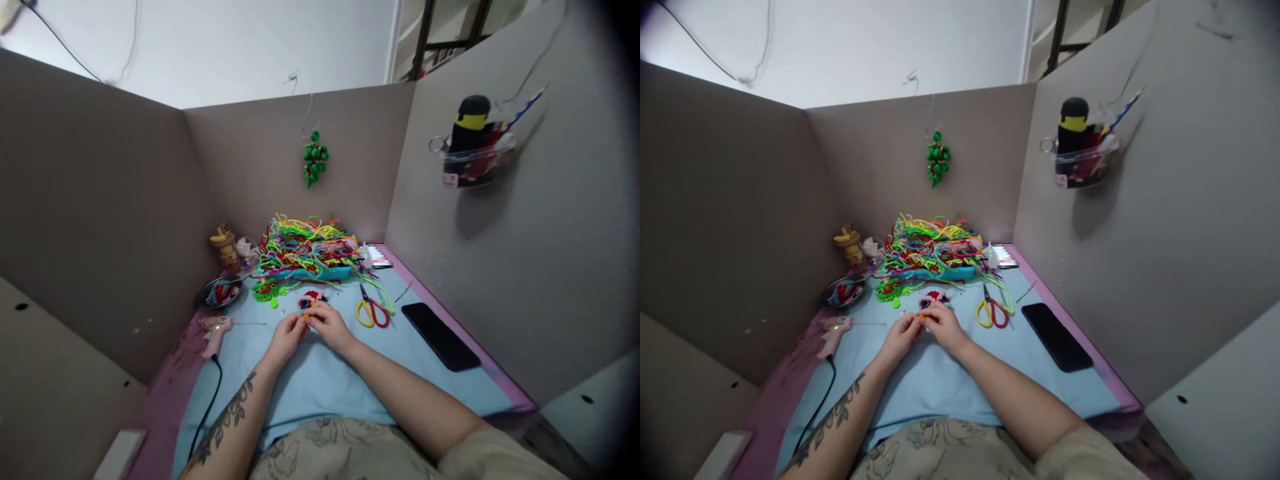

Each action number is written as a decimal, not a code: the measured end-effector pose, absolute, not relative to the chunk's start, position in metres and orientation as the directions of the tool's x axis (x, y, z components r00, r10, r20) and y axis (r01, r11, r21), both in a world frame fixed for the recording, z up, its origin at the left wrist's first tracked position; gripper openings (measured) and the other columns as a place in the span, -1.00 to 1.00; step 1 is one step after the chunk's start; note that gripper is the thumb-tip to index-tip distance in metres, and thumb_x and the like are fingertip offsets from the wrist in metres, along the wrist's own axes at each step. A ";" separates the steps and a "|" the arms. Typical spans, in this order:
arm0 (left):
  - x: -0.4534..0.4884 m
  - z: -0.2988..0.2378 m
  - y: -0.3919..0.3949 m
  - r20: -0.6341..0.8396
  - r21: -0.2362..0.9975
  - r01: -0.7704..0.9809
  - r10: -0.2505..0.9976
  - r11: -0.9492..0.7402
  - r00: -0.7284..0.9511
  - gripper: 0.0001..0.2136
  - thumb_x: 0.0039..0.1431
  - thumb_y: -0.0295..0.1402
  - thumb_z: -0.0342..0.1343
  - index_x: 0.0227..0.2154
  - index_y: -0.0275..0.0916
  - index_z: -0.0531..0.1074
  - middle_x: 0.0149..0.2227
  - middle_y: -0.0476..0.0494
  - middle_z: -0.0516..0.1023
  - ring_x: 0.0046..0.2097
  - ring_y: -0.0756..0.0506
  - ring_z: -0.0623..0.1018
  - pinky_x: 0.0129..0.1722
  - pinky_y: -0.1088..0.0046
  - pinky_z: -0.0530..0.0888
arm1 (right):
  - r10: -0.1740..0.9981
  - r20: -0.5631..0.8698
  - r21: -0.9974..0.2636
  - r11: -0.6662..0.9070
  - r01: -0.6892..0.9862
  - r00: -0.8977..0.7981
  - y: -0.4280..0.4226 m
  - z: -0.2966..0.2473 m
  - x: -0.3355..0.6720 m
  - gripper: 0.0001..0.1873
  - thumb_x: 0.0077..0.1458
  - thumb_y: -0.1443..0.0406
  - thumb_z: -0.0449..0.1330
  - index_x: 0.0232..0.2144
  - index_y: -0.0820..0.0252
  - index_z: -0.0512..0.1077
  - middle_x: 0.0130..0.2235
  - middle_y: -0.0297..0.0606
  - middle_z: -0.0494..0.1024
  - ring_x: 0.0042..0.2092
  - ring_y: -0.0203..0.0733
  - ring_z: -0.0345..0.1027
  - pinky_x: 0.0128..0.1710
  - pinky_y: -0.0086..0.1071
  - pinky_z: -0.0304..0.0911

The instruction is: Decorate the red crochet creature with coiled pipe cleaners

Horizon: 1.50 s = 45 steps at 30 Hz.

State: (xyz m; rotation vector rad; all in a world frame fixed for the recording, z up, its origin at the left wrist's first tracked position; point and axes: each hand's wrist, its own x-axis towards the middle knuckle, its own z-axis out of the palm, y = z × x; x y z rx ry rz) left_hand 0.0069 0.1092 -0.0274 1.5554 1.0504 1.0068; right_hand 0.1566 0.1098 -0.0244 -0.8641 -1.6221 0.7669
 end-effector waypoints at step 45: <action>0.004 -0.022 0.108 0.114 0.941 0.291 0.972 -0.171 0.204 -0.72 0.03 -0.15 0.04 -0.60 -0.25 0.32 -0.65 0.08 0.26 -0.56 0.04 0.22 -0.55 0.52 0.17 | 0.700 0.570 -0.272 0.655 0.705 -0.430 0.104 -0.025 0.156 -0.86 0.14 0.47 0.11 -0.33 0.29 0.47 -0.33 -0.16 0.46 -0.25 -0.14 0.33 -0.22 -0.32 0.30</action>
